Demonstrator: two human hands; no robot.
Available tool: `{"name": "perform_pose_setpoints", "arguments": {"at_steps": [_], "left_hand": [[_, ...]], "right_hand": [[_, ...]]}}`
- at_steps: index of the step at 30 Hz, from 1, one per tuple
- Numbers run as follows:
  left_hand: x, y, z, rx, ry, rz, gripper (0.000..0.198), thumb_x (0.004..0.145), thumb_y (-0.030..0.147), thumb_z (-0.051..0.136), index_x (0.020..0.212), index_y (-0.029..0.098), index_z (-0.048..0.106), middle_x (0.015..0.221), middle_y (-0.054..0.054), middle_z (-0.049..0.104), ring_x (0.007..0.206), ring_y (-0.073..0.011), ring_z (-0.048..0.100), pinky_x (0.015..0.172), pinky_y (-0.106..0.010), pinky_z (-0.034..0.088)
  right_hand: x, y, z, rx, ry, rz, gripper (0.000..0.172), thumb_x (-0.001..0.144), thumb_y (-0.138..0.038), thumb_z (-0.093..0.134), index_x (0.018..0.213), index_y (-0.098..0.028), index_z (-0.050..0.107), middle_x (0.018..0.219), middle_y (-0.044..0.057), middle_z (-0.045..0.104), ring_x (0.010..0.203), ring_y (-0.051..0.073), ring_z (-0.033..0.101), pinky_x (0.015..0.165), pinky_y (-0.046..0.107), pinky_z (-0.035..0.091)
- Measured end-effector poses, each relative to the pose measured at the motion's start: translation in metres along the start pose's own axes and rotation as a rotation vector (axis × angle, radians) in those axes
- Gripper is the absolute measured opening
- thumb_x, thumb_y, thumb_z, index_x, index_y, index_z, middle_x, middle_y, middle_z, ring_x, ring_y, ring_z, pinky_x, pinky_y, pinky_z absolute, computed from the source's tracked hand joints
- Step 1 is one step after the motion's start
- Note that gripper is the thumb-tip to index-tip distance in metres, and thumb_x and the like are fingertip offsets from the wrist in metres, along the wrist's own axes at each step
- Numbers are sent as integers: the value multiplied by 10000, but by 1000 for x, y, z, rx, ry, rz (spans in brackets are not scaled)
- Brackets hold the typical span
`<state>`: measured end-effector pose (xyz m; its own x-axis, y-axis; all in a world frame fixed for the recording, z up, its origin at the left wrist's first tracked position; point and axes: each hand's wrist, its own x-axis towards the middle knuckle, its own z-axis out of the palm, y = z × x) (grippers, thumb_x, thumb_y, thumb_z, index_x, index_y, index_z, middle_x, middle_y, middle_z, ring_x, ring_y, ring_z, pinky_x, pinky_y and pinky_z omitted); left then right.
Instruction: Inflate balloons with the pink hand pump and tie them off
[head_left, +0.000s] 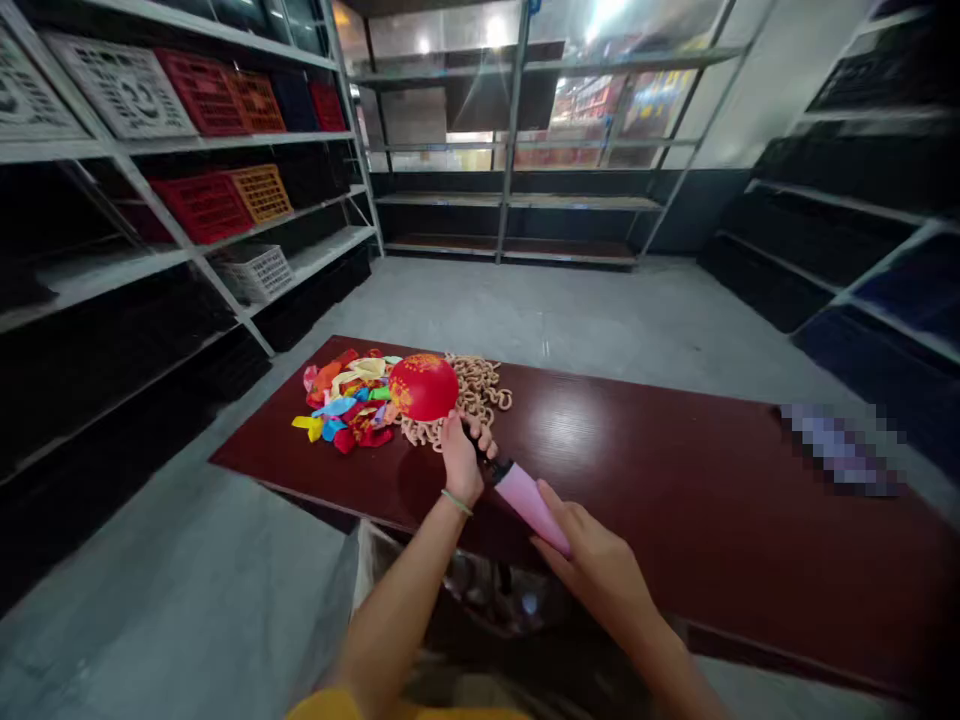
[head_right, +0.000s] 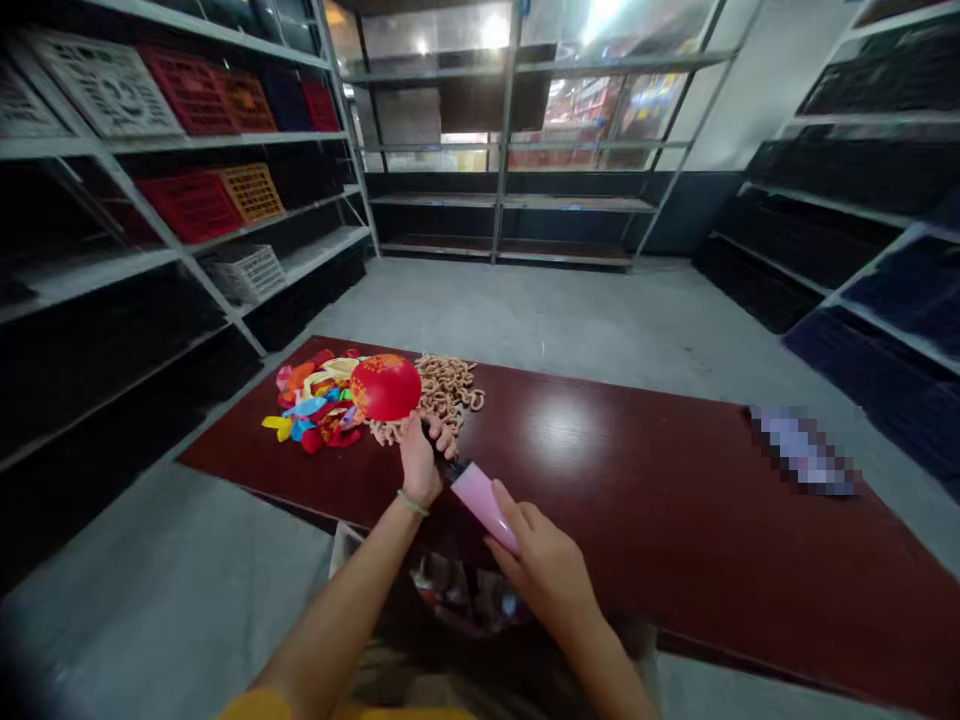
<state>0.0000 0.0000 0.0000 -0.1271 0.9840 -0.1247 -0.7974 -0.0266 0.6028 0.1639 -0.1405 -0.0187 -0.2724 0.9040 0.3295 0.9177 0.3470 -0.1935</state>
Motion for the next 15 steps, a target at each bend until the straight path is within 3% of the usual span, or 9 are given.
{"name": "perform_pose_setpoints", "arguments": {"at_steps": [10, 15], "left_hand": [[10, 12, 9, -70, -23, 21, 207, 944, 393, 511, 857, 226, 425, 580, 70, 361, 399, -70, 352, 374, -171, 257], [14, 18, 7, -82, -33, 51, 199, 943, 384, 509, 857, 225, 427, 593, 68, 347, 411, -70, 358, 377, -175, 261]], "right_hand": [[-62, 46, -29, -40, -32, -16, 619, 973, -326, 482, 1544, -275, 247, 1189, 86, 644, 991, 202, 659, 791, 304, 537], [-71, 58, -32, -78, -33, -34, 602, 966, -332, 491, 1530, -283, 287, 1177, 83, 640, 980, 200, 658, 794, 307, 529]]}}
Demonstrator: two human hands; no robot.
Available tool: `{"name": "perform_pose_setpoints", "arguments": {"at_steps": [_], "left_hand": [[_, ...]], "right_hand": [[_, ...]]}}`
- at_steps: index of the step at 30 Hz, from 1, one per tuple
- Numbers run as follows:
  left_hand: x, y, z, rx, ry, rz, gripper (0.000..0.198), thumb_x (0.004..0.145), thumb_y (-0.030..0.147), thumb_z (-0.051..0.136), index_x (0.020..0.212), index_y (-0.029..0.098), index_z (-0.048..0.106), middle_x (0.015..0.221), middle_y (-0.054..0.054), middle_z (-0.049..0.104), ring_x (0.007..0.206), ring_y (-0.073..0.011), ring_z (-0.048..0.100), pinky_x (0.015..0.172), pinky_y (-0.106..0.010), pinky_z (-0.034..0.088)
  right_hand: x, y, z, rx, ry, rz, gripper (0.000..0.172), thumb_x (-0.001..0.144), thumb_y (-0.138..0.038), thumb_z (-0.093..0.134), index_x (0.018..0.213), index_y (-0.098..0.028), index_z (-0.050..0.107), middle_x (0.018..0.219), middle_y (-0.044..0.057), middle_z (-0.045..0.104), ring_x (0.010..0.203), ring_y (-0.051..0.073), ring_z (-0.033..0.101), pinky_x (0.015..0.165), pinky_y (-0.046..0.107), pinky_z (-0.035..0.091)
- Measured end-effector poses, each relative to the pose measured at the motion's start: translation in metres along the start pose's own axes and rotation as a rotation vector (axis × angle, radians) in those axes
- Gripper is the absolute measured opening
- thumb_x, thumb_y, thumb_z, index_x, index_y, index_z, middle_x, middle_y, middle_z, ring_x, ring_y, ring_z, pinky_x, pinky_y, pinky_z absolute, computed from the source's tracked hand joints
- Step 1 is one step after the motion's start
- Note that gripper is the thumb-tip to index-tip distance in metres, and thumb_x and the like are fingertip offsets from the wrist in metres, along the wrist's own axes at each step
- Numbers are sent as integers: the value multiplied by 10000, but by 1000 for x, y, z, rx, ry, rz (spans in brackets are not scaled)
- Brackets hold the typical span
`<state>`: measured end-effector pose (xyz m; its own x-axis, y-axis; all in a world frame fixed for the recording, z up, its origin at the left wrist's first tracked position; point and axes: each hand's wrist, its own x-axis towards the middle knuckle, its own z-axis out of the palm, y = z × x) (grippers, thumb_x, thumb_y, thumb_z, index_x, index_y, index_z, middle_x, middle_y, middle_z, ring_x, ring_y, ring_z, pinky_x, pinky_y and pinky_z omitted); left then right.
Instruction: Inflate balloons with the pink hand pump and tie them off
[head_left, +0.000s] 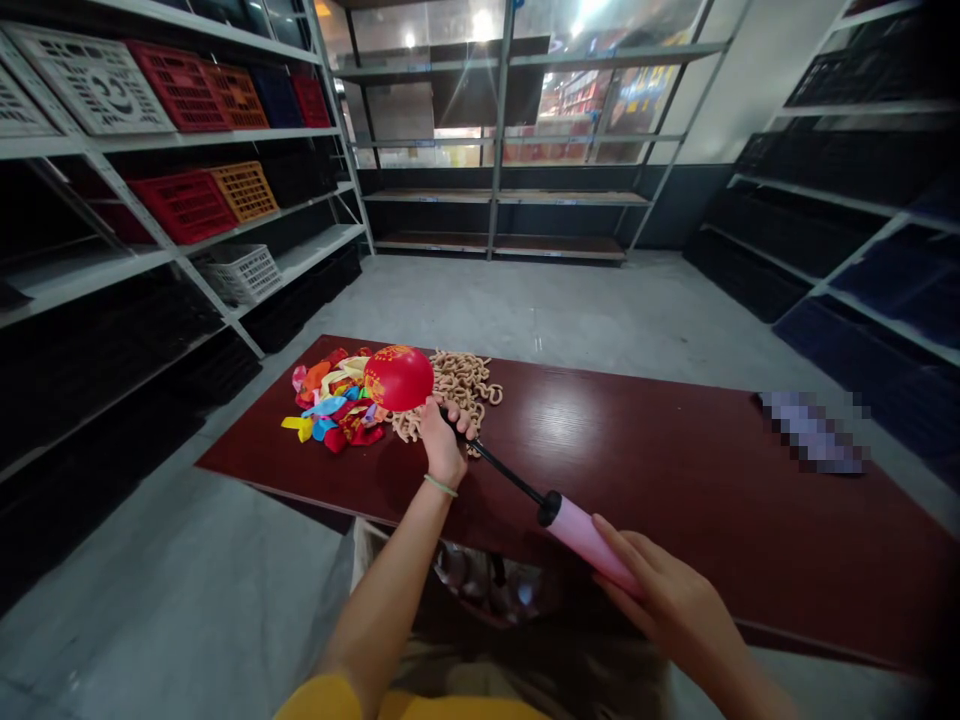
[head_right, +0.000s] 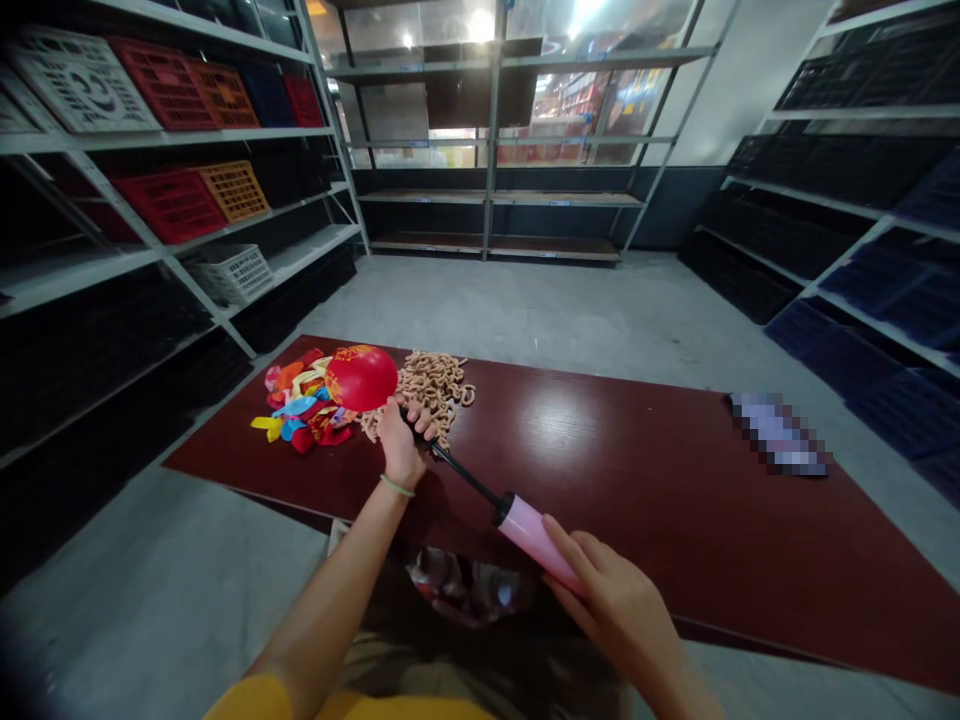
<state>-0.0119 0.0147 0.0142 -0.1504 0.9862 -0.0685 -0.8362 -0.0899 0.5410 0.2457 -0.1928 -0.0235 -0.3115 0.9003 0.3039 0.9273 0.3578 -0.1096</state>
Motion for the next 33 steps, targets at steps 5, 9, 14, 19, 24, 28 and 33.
{"name": "perform_pose_setpoints", "arguments": {"at_steps": [5, 9, 14, 19, 24, 28, 33], "left_hand": [[3, 4, -3, -21, 18, 33, 194, 940, 363, 507, 834, 223, 425, 614, 64, 348, 412, -66, 355, 367, -182, 251], [-3, 1, -1, -17, 40, 27, 190, 938, 365, 502, 834, 223, 430, 615, 64, 352, 410, -67, 358, 363, -184, 254], [-17, -12, 2, 25, 60, -9, 221, 924, 381, 536, 820, 220, 424, 613, 68, 365, 406, -61, 357, 364, -173, 264], [-15, -13, 2, 62, 62, -29, 218, 917, 394, 551, 839, 226, 436, 588, 75, 364, 386, -64, 345, 353, -172, 259], [-7, -6, 6, 72, 69, -5, 229, 917, 397, 545, 828, 228, 419, 578, 74, 368, 387, -68, 354, 352, -168, 258], [0, -2, 7, 57, 53, -7, 208, 923, 390, 531, 847, 229, 424, 573, 75, 360, 390, -71, 359, 357, -172, 261], [7, 3, 4, 39, 41, 7, 200, 938, 359, 499, 816, 221, 422, 586, 67, 356, 393, -72, 359, 355, -185, 261]], "right_hand": [[25, -15, 1, -45, 14, 20, 596, 962, -352, 479, 1524, -260, 306, 1081, 76, 664, 846, 186, 667, 669, 280, 503], [60, -39, 8, -40, 51, 29, 577, 959, -371, 485, 1505, -252, 343, 990, 58, 670, 789, 175, 663, 616, 263, 473], [95, -63, 17, -37, 48, 67, 642, 932, -382, 529, 1522, -251, 312, 911, 32, 662, 743, 183, 658, 562, 267, 465], [94, -64, 21, 28, 49, 43, 678, 948, -402, 507, 1549, -251, 231, 969, 49, 673, 783, 194, 669, 609, 281, 514], [64, -43, 15, 67, 24, 27, 623, 970, -383, 489, 1536, -254, 261, 1085, 78, 668, 878, 194, 674, 703, 291, 541], [36, -22, 7, 54, 6, 14, 607, 976, -367, 482, 1534, -258, 267, 1134, 87, 657, 923, 195, 671, 738, 295, 540], [13, -2, 1, -1, 13, -9, 588, 969, -358, 497, 1520, -272, 309, 1162, 90, 652, 947, 200, 671, 771, 308, 540]]}}
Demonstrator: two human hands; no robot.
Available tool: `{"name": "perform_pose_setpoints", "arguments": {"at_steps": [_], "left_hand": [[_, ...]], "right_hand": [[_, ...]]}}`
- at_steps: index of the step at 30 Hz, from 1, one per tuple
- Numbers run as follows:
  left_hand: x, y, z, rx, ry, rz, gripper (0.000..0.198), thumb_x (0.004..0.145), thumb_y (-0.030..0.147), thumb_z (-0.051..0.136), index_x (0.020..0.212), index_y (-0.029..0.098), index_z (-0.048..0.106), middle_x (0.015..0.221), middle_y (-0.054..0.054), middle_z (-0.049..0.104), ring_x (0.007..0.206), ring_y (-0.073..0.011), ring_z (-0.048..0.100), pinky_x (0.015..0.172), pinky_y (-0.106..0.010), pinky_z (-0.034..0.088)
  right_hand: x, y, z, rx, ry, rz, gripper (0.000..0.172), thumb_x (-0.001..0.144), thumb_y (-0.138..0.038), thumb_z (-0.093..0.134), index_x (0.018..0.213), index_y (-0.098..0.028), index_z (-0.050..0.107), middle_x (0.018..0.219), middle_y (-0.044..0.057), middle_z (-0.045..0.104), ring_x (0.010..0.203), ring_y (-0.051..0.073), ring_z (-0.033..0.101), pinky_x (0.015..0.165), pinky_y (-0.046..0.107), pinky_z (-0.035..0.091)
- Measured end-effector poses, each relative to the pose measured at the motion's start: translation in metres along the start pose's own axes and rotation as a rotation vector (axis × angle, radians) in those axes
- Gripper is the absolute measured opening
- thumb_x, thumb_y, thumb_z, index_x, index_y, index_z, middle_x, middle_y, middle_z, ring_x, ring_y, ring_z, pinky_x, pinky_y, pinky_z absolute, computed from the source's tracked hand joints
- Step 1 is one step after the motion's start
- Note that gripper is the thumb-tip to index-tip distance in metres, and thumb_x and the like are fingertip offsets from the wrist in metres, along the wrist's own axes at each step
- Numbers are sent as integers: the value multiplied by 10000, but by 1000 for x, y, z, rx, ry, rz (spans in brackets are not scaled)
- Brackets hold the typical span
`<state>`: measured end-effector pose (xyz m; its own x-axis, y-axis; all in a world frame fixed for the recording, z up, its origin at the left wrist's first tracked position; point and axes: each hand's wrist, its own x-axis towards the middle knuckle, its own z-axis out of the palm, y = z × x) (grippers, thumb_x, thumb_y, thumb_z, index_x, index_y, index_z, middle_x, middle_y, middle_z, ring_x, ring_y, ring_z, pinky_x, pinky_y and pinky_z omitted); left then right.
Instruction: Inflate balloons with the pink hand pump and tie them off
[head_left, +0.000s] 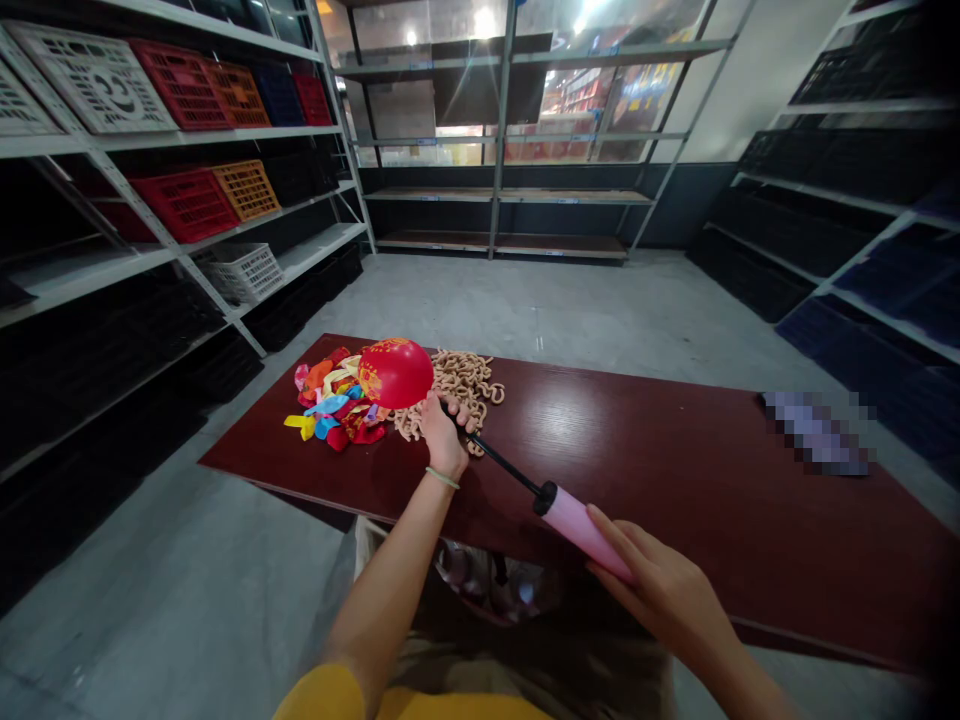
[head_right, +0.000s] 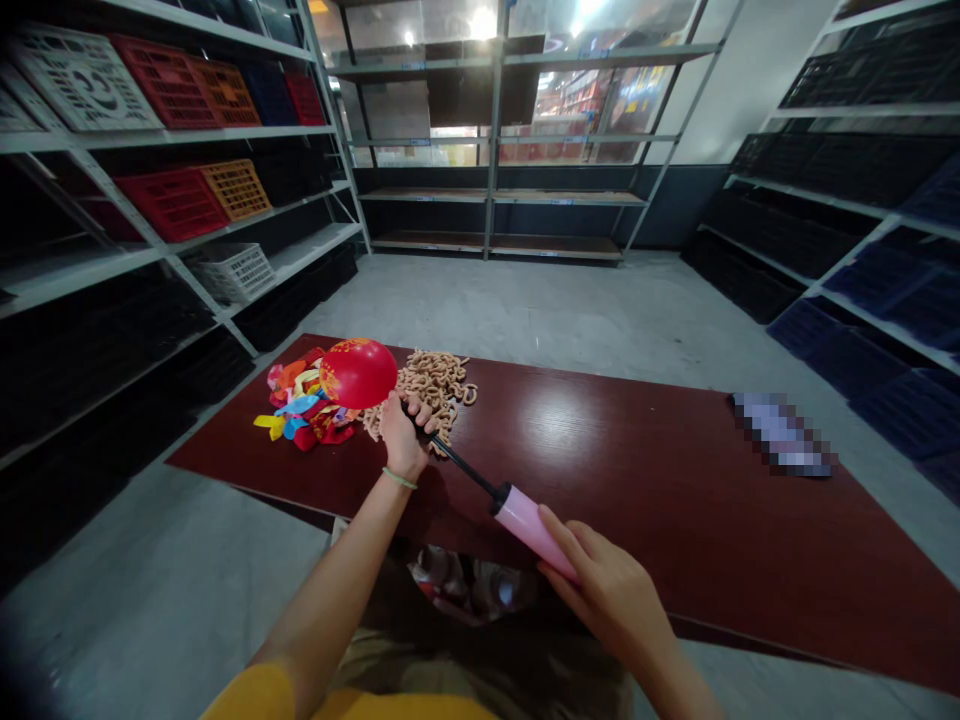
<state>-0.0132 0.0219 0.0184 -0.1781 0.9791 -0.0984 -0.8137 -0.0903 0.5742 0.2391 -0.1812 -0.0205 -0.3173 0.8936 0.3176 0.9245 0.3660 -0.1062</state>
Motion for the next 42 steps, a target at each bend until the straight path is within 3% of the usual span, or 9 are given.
{"name": "perform_pose_setpoints", "arguments": {"at_steps": [5, 11, 16, 20, 26, 36, 42], "left_hand": [[2, 5, -2, -19, 13, 5, 207, 933, 374, 518, 827, 226, 421, 592, 68, 354, 395, -69, 343, 359, -185, 249], [6, 10, -4, -65, 33, 42, 227, 908, 386, 558, 839, 228, 411, 608, 73, 343, 407, -56, 334, 367, -175, 232], [-5, -3, -4, -52, 19, 17, 195, 924, 370, 531, 853, 227, 418, 616, 70, 351, 412, -58, 356, 370, -178, 246], [-14, -16, -4, -26, 24, -30, 207, 914, 381, 553, 862, 229, 423, 621, 74, 362, 407, -57, 351, 370, -175, 264], [-11, -14, -3, 24, 23, -18, 223, 913, 386, 548, 825, 220, 428, 590, 75, 358, 391, -60, 340, 361, -171, 249], [19, -18, 0, -25, -9, -25, 206, 918, 349, 522, 808, 220, 405, 585, 72, 369, 402, -74, 366, 376, -189, 267], [27, -16, -5, -65, -30, -11, 191, 902, 330, 542, 803, 216, 424, 589, 73, 365, 403, -64, 355, 378, -181, 248]], "right_hand": [[3, 5, 0, -22, 23, -24, 577, 957, -379, 508, 1503, -270, 355, 1131, 83, 669, 901, 192, 678, 737, 294, 538], [40, -18, 2, -74, 37, 3, 562, 961, -382, 487, 1495, -249, 373, 1026, 65, 679, 781, 170, 672, 629, 258, 487], [81, -48, 8, -75, 18, 32, 602, 958, -398, 478, 1520, -251, 318, 893, 31, 656, 739, 172, 652, 574, 253, 444], [98, -63, 14, -70, 28, 86, 645, 943, -400, 500, 1533, -271, 276, 883, 23, 653, 725, 183, 657, 534, 257, 426], [79, -52, 15, 44, -1, 37, 659, 967, -417, 479, 1550, -252, 219, 995, 58, 679, 828, 190, 674, 641, 265, 511], [13, 23, -1, -48, 28, -25, 571, 961, -398, 508, 1494, -248, 370, 1131, 90, 674, 890, 191, 684, 747, 297, 545], [23, 9, 1, -129, 58, -12, 578, 968, -363, 483, 1511, -238, 334, 1044, 76, 682, 787, 171, 681, 647, 268, 512]]}}
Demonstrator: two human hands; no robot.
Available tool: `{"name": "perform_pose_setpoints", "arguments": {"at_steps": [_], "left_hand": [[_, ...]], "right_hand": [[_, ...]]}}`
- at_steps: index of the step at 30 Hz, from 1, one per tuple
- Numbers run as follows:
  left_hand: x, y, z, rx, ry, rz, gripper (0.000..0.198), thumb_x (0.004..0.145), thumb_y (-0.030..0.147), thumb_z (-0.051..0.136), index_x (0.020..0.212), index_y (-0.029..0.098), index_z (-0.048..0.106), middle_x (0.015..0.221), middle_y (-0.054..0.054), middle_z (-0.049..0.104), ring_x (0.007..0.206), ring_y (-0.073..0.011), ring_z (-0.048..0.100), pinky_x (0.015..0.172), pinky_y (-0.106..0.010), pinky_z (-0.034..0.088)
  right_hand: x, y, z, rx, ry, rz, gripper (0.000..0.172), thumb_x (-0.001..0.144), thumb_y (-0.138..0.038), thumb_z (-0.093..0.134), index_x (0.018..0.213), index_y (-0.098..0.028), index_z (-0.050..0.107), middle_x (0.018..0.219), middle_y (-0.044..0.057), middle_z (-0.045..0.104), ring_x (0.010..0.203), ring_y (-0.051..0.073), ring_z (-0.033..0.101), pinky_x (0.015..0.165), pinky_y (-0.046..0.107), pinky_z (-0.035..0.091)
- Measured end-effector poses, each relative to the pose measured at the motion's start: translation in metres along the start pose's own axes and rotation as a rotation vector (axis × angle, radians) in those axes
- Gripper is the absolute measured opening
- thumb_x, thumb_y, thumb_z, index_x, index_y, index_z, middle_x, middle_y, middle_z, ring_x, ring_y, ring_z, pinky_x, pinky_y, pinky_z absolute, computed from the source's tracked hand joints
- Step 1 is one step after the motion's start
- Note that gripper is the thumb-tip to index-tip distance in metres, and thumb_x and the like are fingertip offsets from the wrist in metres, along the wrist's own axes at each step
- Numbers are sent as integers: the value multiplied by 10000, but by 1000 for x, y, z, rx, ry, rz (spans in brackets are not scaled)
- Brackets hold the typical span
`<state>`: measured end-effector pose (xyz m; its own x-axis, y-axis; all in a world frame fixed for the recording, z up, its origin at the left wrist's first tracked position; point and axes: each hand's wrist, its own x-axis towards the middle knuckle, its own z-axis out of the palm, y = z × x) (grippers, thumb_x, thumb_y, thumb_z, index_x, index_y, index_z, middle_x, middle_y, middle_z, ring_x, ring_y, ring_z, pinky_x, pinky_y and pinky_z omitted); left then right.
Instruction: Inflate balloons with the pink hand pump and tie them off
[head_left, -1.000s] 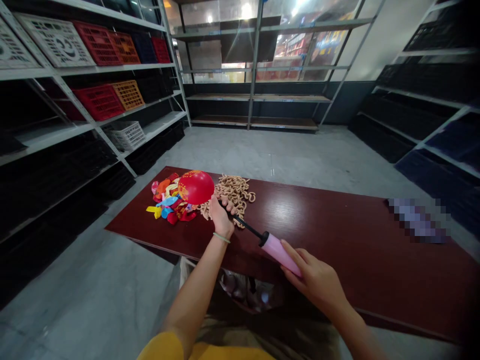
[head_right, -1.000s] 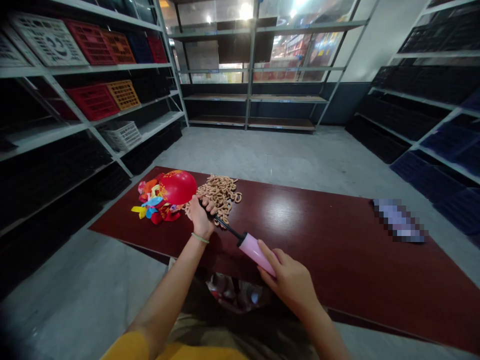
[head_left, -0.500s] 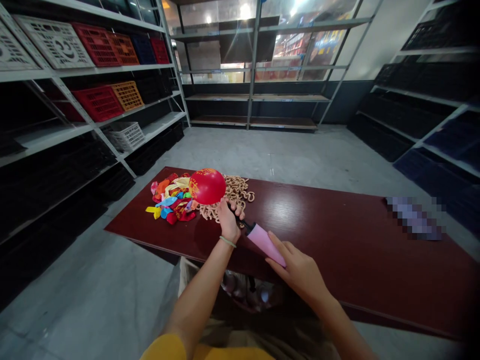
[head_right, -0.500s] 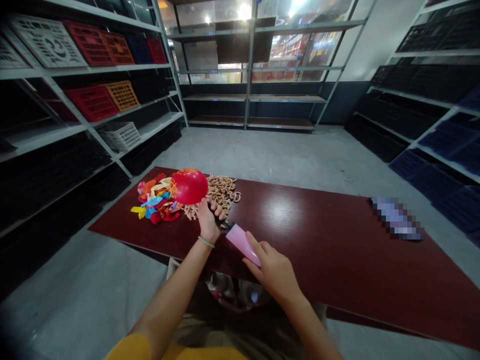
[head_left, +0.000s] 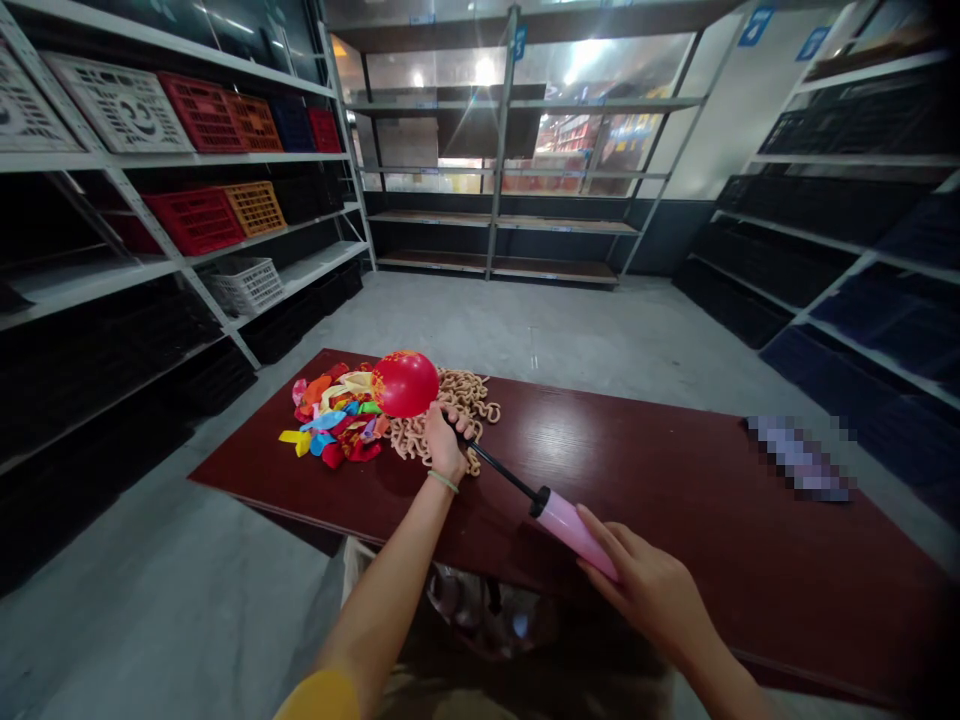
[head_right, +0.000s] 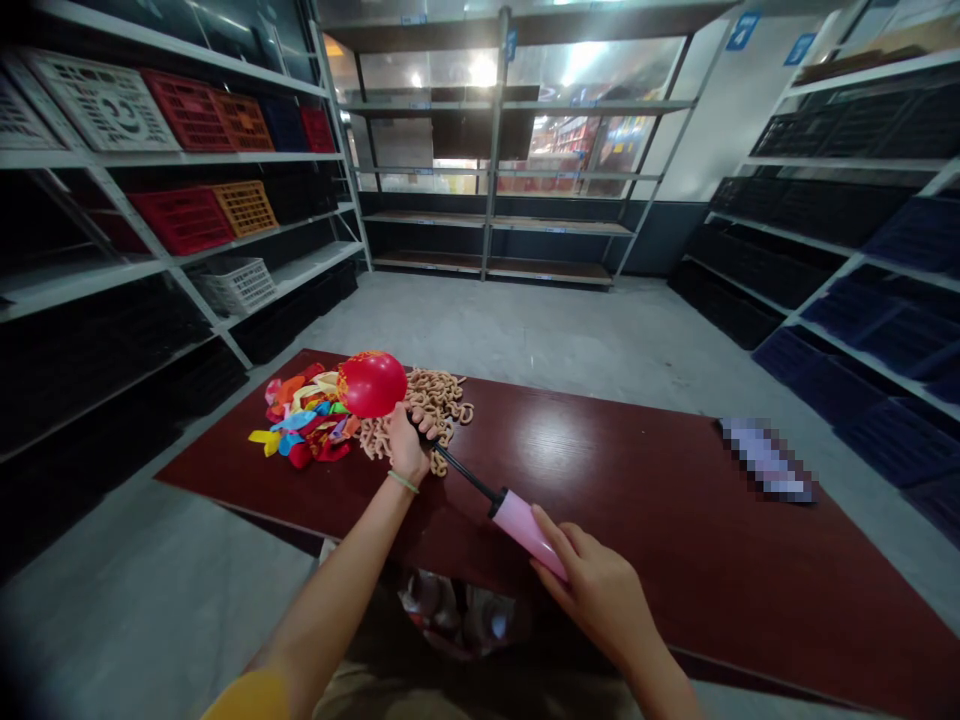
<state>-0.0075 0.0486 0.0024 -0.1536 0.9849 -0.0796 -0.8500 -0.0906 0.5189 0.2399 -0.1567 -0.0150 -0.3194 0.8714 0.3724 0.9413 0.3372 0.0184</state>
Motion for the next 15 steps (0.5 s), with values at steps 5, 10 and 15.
{"name": "perform_pose_setpoints", "arguments": {"at_steps": [5, 10, 15], "left_hand": [[-11, -2, 2, -2, 41, 9, 206, 898, 351, 558, 818, 219, 423, 599, 73, 367, 403, -63, 349, 374, -180, 248], [-30, -17, 4, 18, 24, -53, 256, 895, 403, 569, 805, 215, 421, 599, 72, 368, 404, -61, 347, 366, -173, 249], [-37, -17, 5, 53, 6, -60, 259, 901, 408, 565, 804, 213, 424, 592, 68, 381, 402, -65, 356, 359, -175, 262]], "right_hand": [[33, -30, 6, 5, 4, 39, 578, 960, -378, 479, 1503, -234, 343, 924, 39, 676, 727, 164, 669, 568, 252, 470], [67, -54, 10, 18, 16, 74, 576, 949, -382, 476, 1495, -245, 351, 900, 40, 676, 708, 177, 669, 526, 246, 447], [70, -63, 16, 100, 8, 82, 613, 959, -398, 470, 1522, -247, 281, 922, 48, 679, 733, 192, 685, 545, 249, 480]]}}
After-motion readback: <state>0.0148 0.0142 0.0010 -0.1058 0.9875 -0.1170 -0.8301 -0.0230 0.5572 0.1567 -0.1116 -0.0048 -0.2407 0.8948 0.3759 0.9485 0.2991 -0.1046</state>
